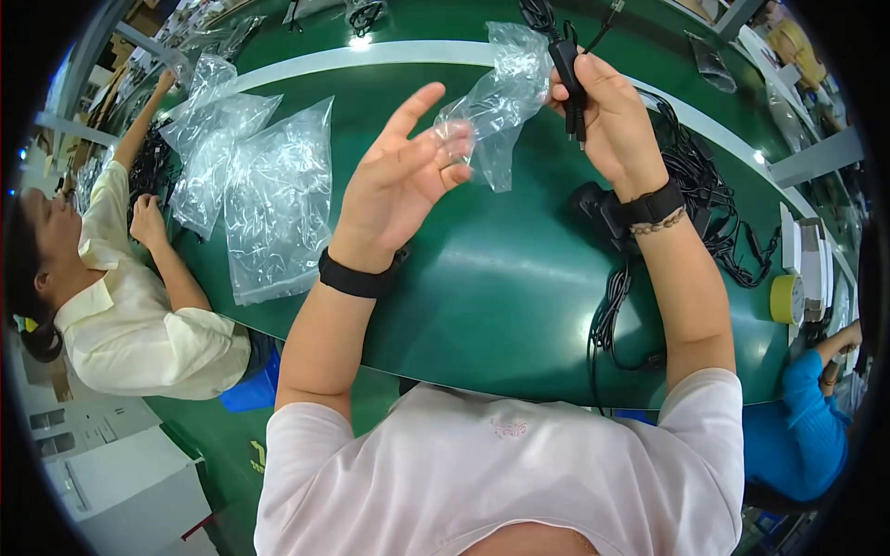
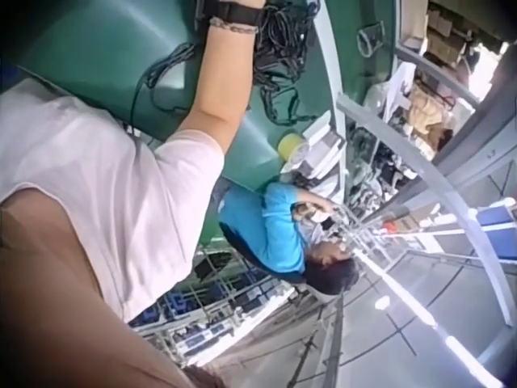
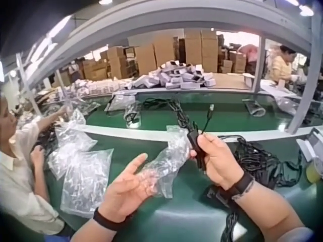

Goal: The person picks up a power cable, folds the cord, and slides it into a plastic bag by hand. This process is repeated multiple times with other cables and bags throughout the video.

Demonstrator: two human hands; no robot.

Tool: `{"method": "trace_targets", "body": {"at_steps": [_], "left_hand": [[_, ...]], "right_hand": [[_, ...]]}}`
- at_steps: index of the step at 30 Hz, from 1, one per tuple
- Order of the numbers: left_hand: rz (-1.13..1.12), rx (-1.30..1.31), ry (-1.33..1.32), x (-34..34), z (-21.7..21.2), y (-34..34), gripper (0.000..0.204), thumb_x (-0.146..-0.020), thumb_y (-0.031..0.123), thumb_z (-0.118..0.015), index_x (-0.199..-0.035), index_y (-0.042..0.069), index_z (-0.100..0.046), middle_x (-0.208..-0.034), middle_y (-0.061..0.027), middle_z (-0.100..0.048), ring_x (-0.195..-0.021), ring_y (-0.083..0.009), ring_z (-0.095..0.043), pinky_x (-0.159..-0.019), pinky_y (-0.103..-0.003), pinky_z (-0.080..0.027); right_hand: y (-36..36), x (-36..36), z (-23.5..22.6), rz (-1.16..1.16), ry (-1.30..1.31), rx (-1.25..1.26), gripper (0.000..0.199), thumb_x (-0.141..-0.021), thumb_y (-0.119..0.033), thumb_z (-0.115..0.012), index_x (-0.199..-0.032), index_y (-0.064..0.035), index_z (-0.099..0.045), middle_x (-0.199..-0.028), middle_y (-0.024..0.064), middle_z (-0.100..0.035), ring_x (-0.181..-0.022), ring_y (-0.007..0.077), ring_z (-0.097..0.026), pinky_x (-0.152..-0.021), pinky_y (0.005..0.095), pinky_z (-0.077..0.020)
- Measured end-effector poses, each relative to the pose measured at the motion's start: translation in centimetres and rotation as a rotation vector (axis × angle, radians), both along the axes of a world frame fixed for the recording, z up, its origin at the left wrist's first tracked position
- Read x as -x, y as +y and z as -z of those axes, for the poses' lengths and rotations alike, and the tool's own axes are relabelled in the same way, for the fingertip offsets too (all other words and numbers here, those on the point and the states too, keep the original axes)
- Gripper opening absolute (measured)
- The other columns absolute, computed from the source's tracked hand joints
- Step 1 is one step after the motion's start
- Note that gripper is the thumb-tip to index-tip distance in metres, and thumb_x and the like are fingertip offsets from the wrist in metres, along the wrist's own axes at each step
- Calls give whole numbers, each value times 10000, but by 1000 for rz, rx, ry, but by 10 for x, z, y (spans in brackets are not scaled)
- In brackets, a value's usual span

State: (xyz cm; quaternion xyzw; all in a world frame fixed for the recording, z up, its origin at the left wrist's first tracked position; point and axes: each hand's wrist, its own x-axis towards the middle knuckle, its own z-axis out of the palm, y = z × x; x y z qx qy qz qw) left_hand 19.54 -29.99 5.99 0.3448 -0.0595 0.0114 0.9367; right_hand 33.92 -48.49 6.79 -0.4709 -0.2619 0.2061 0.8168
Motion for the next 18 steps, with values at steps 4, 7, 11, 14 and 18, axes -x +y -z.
{"method": "trace_targets", "body": {"at_steps": [4, 7, 11, 14, 18], "left_hand": [[5, -89, -29, 3, 2, -3, 519, -794, 48, -592, -1259, 42, -362, -1021, -123, -541, -941, -166, -520, -726, -289, -454], [-377, -591, -32, -2, 11, -18, 402, -785, 28, -599, -1160, 23, -453, -968, -79, -554, -890, -115, -525, -673, -235, -452], [-577, -679, 212, -6, 16, -7, 182, -774, 26, -603, -943, 12, -536, -748, 15, -558, -626, -43, -493, -535, -172, -386], [-789, -814, 112, 0, 18, 15, 167, -762, 53, -612, -892, 8, -518, -677, -14, -564, -560, -50, -479, -495, -195, -377], [-1151, -1291, 93, 9, 5, 31, 130, -728, 67, -609, -795, 22, -508, -539, -63, -543, -468, -153, -532, -471, -267, -422]], "right_hand": [[2, 0, 10, -24, 152, -2, 229, -922, -208, -466, -967, 6, -533, -844, 46, -555, -725, 104, -512, -774, 290, -470], [5, 6, 17, -84, 165, 25, 230, -914, -211, -479, -973, 5, -532, -842, 43, -554, -718, 104, -512, -774, 287, -469], [14, 26, 12, -159, 102, 82, 261, -907, -214, -491, -1023, 18, -522, -825, 39, -550, -708, 103, -513, -771, 285, -468], [15, 28, 2, -52, -30, 128, 314, -914, -209, -466, -1106, 38, -490, -809, 30, -526, -714, 111, -504, -759, 296, -457], [8, 55, -25, -260, -184, 223, 520, -817, -338, -607, -1113, 75, -493, -734, 77, -551, -625, 133, -525, -617, 247, -432]]}}
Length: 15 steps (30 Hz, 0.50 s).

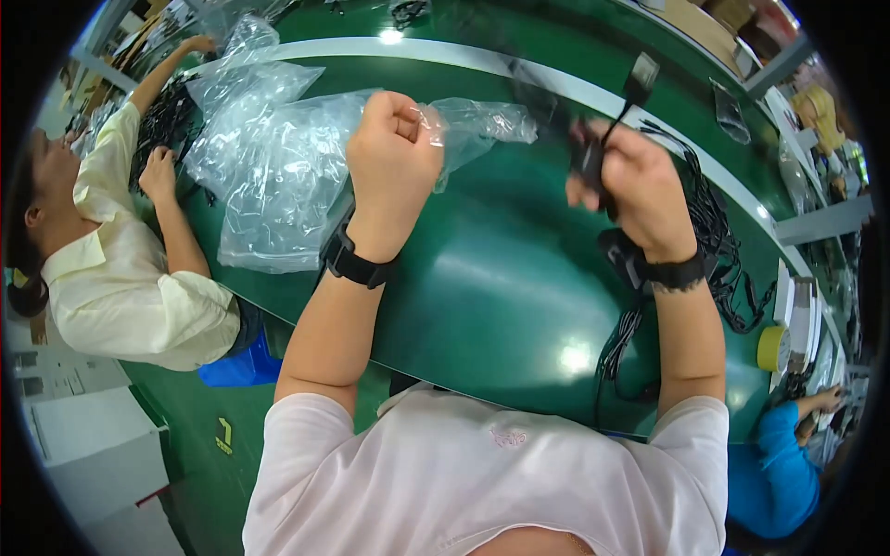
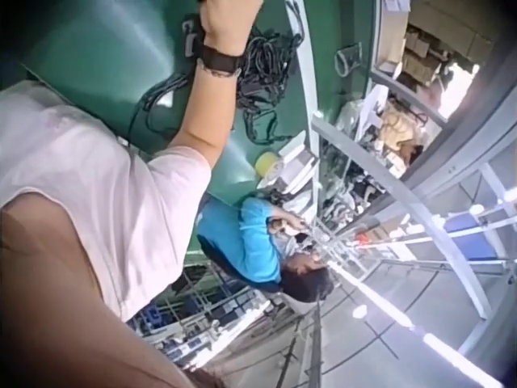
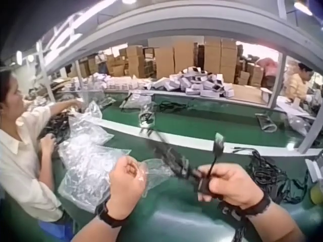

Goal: The person picks up a power cable, folds the cord, and slides it into a plastic bag by hand. This process is repeated multiple times with other cables and bags throughout the video.

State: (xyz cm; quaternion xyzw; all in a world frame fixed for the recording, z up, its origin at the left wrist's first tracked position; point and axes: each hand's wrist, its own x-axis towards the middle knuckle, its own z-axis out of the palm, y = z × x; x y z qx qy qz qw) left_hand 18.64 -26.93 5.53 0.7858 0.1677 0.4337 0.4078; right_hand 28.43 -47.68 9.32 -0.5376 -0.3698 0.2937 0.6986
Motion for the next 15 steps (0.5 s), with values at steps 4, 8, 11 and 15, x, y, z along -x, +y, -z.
{"method": "trace_targets", "body": {"at_steps": [4, 8, 11, 15], "left_hand": [[-167, -141, 11, 4, -18, 5, 96, -699, 76, -614, -735, 45, -530, -501, -42, -534, -441, -163, -536, -460, -263, -428], [-11, 107, 8, 11, -21, 7, 93, -696, 81, -634, -735, 26, -571, -503, -28, -546, -436, -94, -504, -455, -232, -409], [70, 271, 11, 15, -28, 11, 103, -708, 75, -634, -762, 3, -585, -520, -15, -563, -455, -55, -483, -456, -207, -394], [176, 329, 96, 16, -30, 8, 105, -721, 82, -636, -752, -13, -607, -543, -2, -575, -477, -32, -475, -456, -186, -379]], "right_hand": [[-2, 20, -18, -175, 36, 226, 539, -775, -328, -662, -1099, 82, -528, -728, 74, -584, -596, 112, -545, -559, 216, -434], [-2, 25, -23, -34, -30, 318, 389, -823, -208, -609, -1104, 55, -547, -811, 40, -586, -660, 84, -519, -604, 201, -434], [-7, 18, -31, 178, -154, 365, 331, -835, -152, -580, -1109, 32, -559, -826, 10, -565, -679, 74, -484, -629, 200, -412], [-6, 18, -30, 243, -391, 488, 306, -829, -102, -568, -1107, 26, -561, -810, 7, -557, -681, 75, -476, -631, 199, -399]]}}
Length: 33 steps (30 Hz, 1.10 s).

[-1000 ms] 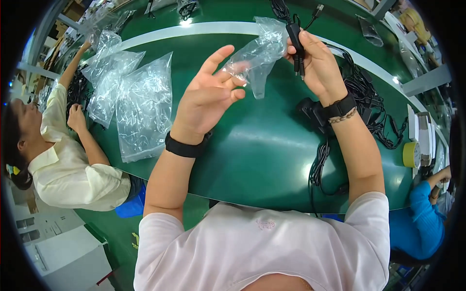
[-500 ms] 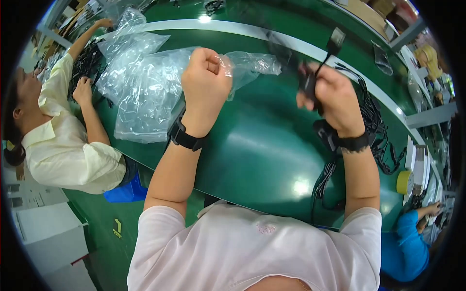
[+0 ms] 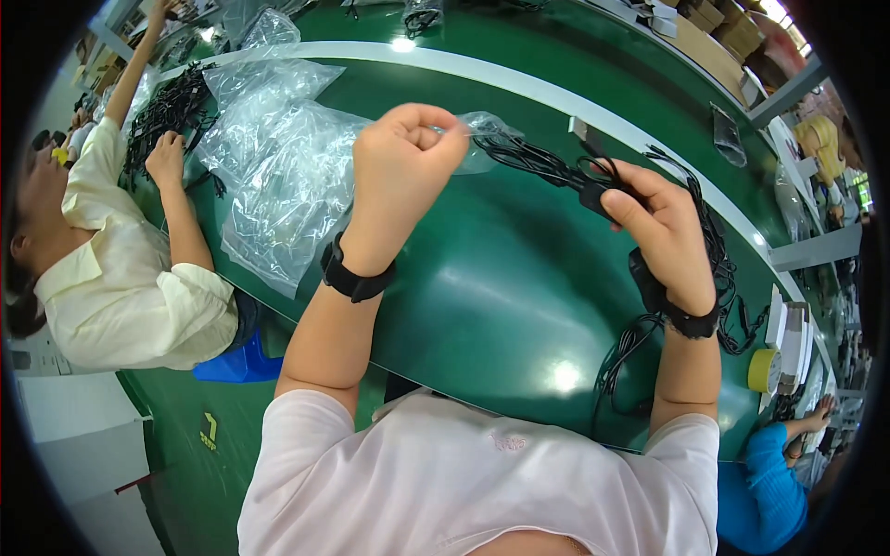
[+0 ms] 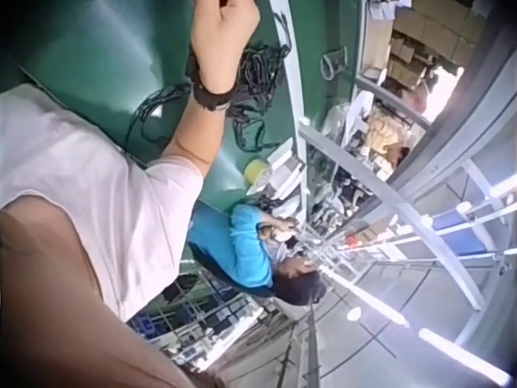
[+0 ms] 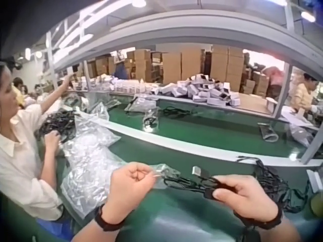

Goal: The person picks up a power cable, folds the cord, and slides it into a plastic bag by hand. This process is repeated multiple times with other cables and bags throughout the video.

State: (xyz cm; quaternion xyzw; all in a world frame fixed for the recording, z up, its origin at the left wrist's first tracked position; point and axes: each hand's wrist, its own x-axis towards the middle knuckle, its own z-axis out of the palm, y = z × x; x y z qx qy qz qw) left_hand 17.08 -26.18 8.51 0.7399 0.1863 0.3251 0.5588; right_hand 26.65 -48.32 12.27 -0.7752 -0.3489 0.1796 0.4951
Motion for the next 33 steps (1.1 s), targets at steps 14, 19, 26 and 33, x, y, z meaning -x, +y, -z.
{"method": "trace_targets", "body": {"at_steps": [14, 19, 26, 33], "left_hand": [[106, -569, -254, -9, 3, -26, 52, -753, 64, -644, -732, 28, -612, -662, -67, -555, -592, -190, -529, -492, -268, -409], [107, -715, -303, -8, 9, -35, 66, -739, 36, -651, -759, 21, -590, -678, -72, -574, -593, -215, -539, -507, -291, -428], [79, -513, -347, -15, 15, -38, 82, -742, 28, -652, -788, 36, -585, -719, -79, -592, -588, -211, -547, -530, -278, -444], [207, -774, -306, -8, 9, -49, 94, -724, 4, -626, -790, 35, -567, -716, -95, -574, -654, -281, -542, -585, -352, -443]], "right_hand": [[10, 2, 19, -56, -521, 169, 263, -829, -123, -548, -1050, 18, -567, -786, 180, -570, -703, 304, -544, -654, 340, -428], [10, -7, 9, 86, 112, 52, 318, -826, -150, -569, -1088, 31, -558, -753, 57, -599, -663, 115, -514, -605, 274, -439], [13, 5, 26, -43, -613, 29, 279, -790, -112, -599, -1045, 1, -581, -722, 149, -554, -617, 268, -529, -593, 331, -435], [19, 3, 37, 13, -408, -236, 227, -819, -119, -584, -1008, 7, -595, -718, 63, -578, -592, 154, -533, -560, 264, -446]]}}
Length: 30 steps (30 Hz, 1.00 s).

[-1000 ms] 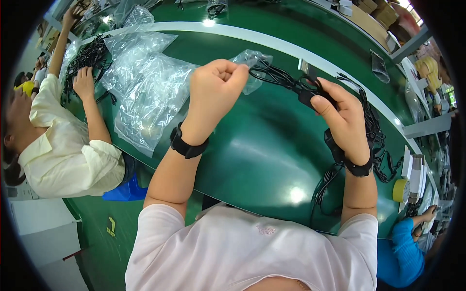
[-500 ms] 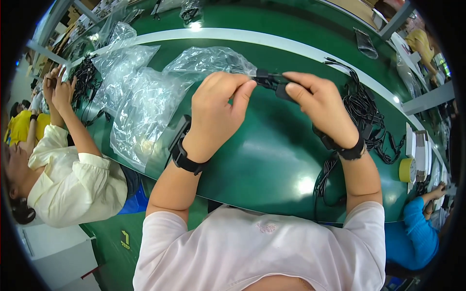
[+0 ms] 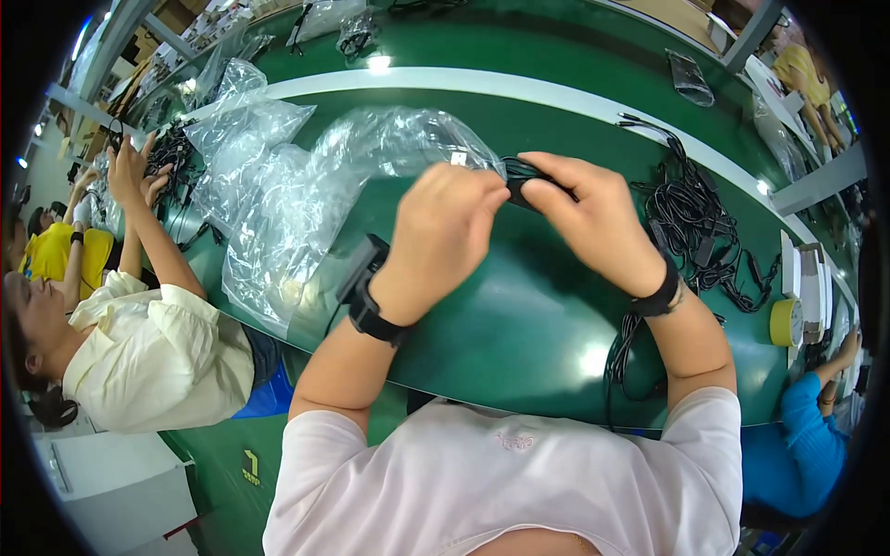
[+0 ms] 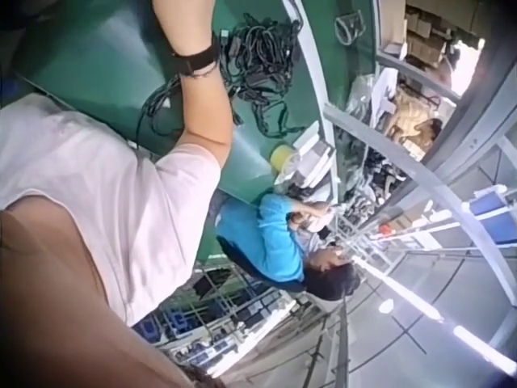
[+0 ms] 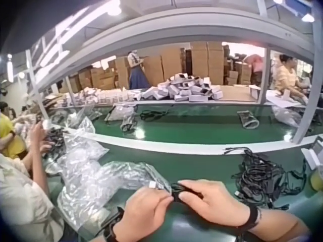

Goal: The person picks up a power cable, folds the cord, and slides it into a plastic bag by hand. This process is repeated multiple times with other cables and bags throughout the video.

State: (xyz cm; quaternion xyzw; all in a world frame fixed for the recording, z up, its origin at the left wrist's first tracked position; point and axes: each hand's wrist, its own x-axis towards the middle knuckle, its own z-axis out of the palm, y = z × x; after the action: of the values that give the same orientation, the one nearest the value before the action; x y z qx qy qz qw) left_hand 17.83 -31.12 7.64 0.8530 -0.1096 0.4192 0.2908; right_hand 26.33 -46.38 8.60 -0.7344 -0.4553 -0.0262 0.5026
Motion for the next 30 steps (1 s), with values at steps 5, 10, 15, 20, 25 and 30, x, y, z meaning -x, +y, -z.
{"method": "trace_targets", "body": {"at_steps": [5, 10, 15, 20, 25, 30], "left_hand": [[-33, 71, 103, 1, 4, -3, 113, -718, 0, -628, -798, 33, -555, -710, -97, -561, -650, -292, -530, -588, -356, -434], [228, 24, -6, 1, 7, -21, 132, -713, 5, -637, -812, 32, -554, -744, -86, -571, -666, -278, -532, -591, -339, -436], [252, -46, 65, -3, 18, -23, 195, -697, -24, -617, -864, 33, -536, -799, -82, -544, -692, -270, -508, -617, -342, -439], [225, -79, -21, 1, 21, -22, 207, -682, -32, -629, -857, 14, -529, -761, -95, -536, -667, -279, -502, -584, -349, -431], [228, 104, -14, 4, 16, -25, 187, -692, -19, -633, -845, 15, -531, -730, -95, -535, -640, -281, -502, -577, -353, -426], [362, 151, 23, 4, 20, -35, 66, -797, 55, -603, -807, 27, -545, -727, -82, -550, -603, -211, -497, -576, -289, -413]], "right_hand": [[-8, -13, -9, -312, 1339, -355, 320, -864, -130, -535, -1127, 52, -522, -723, 18, -542, -580, 51, -466, -511, 187, -392], [-3, -1, 11, -77, 385, 55, 240, -836, -112, -577, -1054, -12, -576, -744, -6, -563, -625, 21, -478, -513, 171, -382], [-9, -18, 16, -494, 1362, -307, 256, -855, -180, -577, -1015, 15, -532, -864, 31, -598, -701, 79, -555, -583, 199, -451], [-7, 3, 3, -512, 1229, -405, 444, -851, -67, -527, -1264, 29, -397, -1198, 101, -498, -1052, 142, -497, -923, 283, -386], [-8, -4, 8, -341, 504, -130, 528, -847, -29, -517, -1333, 18, -317, -1361, 94, -367, -1151, 176, -441, -971, 285, -326], [3, -1, -3, 12, -177, 119, 628, -750, -3, -616, -1308, -200, -407, -951, 233, -571, -595, 147, -525, -602, 244, -449]]}}
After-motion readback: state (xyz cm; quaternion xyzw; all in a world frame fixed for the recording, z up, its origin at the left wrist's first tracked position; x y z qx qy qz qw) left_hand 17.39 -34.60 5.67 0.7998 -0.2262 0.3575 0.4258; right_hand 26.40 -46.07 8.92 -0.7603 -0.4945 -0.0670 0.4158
